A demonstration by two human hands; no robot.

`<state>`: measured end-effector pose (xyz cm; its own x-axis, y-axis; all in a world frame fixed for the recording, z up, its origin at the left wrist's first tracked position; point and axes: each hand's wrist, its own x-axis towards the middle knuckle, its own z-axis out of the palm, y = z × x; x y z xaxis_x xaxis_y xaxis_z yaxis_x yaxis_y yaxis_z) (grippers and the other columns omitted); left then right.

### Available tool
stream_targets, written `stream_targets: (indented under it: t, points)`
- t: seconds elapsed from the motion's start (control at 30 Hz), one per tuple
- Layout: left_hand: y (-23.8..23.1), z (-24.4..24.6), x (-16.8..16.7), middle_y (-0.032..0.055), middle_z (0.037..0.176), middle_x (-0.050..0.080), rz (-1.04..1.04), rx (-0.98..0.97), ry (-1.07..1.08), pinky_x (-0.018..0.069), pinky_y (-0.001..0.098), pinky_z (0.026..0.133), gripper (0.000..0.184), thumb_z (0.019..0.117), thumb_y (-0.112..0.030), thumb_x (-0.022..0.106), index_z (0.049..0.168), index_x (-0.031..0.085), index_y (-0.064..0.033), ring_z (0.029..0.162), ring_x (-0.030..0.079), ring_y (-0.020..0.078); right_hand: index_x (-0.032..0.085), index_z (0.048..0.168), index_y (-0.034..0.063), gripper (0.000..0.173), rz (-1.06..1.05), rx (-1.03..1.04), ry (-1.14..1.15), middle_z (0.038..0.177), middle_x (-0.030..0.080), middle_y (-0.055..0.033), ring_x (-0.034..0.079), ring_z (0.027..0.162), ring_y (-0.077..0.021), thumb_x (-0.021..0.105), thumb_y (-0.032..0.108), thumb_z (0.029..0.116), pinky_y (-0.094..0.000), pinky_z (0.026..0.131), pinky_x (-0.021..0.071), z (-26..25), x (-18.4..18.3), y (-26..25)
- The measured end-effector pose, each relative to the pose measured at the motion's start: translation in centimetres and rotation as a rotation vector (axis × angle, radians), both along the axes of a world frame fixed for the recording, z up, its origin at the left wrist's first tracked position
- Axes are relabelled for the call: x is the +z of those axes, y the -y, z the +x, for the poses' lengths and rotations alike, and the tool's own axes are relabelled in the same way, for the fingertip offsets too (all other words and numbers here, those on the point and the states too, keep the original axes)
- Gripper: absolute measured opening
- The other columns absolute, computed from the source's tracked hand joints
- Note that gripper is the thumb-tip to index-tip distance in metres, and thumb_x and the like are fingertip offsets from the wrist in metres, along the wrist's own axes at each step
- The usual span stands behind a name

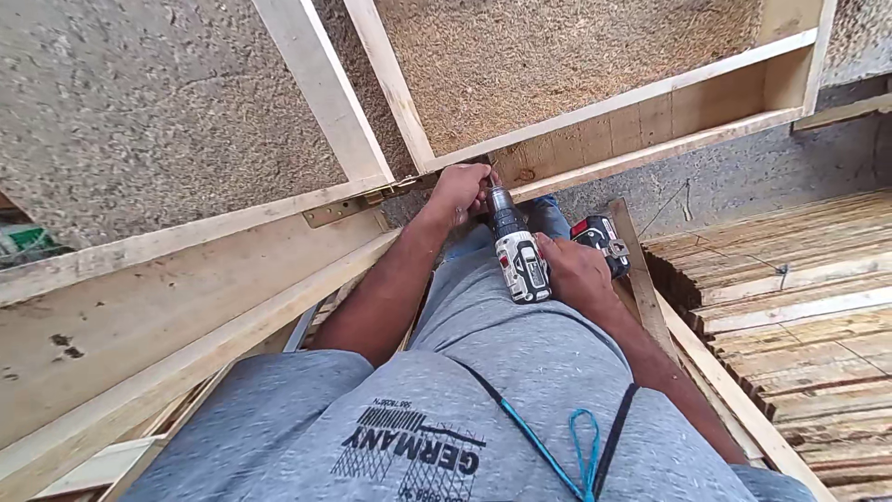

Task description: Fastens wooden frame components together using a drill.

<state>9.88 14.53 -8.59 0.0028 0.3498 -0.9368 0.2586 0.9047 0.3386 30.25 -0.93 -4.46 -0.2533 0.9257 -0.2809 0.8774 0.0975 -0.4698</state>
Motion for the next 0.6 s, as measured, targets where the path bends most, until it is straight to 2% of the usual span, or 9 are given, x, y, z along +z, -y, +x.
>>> stream_targets:
  t: [0.13, 0.37, 0.43, 0.53, 0.6]
  points:
    - [-0.4, 0.4, 0.4, 0.0001, 0.083, 0.069, 0.030, -0.021, -0.009, 0.0380, 0.0208, 0.046, 0.031, 0.1084, -0.030, 0.048, 0.102, 0.072, -0.0127, 0.052, 0.050, 0.0063, 0.068, 0.128, 0.0116, 0.035, 0.001, -0.003, 0.000, 0.085, 0.072, -0.0147, 0.072, 0.073, -0.0336, 0.050, 0.012, 0.0988, -0.0490, 0.058, 0.0561, -0.3, 0.1, 0.1]
    - [-1.0, 0.2, -0.8, 0.0020, 0.084, 0.071, 0.017, 0.002, 0.013, 0.0388, 0.0203, 0.045, 0.030, 0.1083, -0.026, 0.049, 0.101, 0.073, -0.0097, 0.052, 0.052, 0.0066, 0.069, 0.128, 0.0104, 0.035, -0.014, -0.006, 0.019, 0.087, 0.074, -0.0151, 0.073, 0.074, -0.0341, 0.051, 0.010, 0.0980, -0.0492, 0.058, 0.0569, -0.7, 0.0, 0.1]
    - [-0.5, 0.1, -0.7, 0.0011, 0.084, 0.073, 0.001, 0.015, -0.006, 0.0373, 0.0199, 0.044, 0.029, 0.1071, -0.030, 0.051, 0.100, 0.073, -0.0120, 0.050, 0.050, 0.0054, 0.069, 0.128, 0.0104, 0.035, -0.027, -0.001, 0.024, 0.088, 0.074, -0.0150, 0.073, 0.074, -0.0341, 0.051, 0.011, 0.0977, -0.0494, 0.058, 0.0566, -0.8, 0.1, 0.1]
    - [0.0, 0.0, -0.4, -0.0030, 0.075, 0.066, 0.000, -0.011, -0.051, 0.0325, 0.0188, 0.043, 0.030, 0.1044, -0.040, 0.053, 0.096, 0.072, -0.0181, 0.045, 0.042, 0.0031, 0.071, 0.124, 0.0090, 0.032, -0.009, -0.024, 0.046, 0.086, 0.074, -0.0158, 0.073, 0.073, -0.0349, 0.052, 0.011, 0.0971, -0.0492, 0.056, 0.0563, -1.3, 0.3, -0.1]
    - [0.0, 0.1, -0.1, -0.0019, 0.079, 0.068, 0.017, -0.019, -0.035, 0.0333, 0.0208, 0.044, 0.030, 0.1062, -0.038, 0.052, 0.099, 0.072, -0.0172, 0.047, 0.043, 0.0050, 0.070, 0.121, 0.0071, 0.030, -0.026, -0.039, 0.052, 0.087, 0.074, -0.0163, 0.073, 0.073, -0.0356, 0.052, 0.012, 0.0977, -0.0496, 0.055, 0.0560, -1.8, 0.4, 0.0]
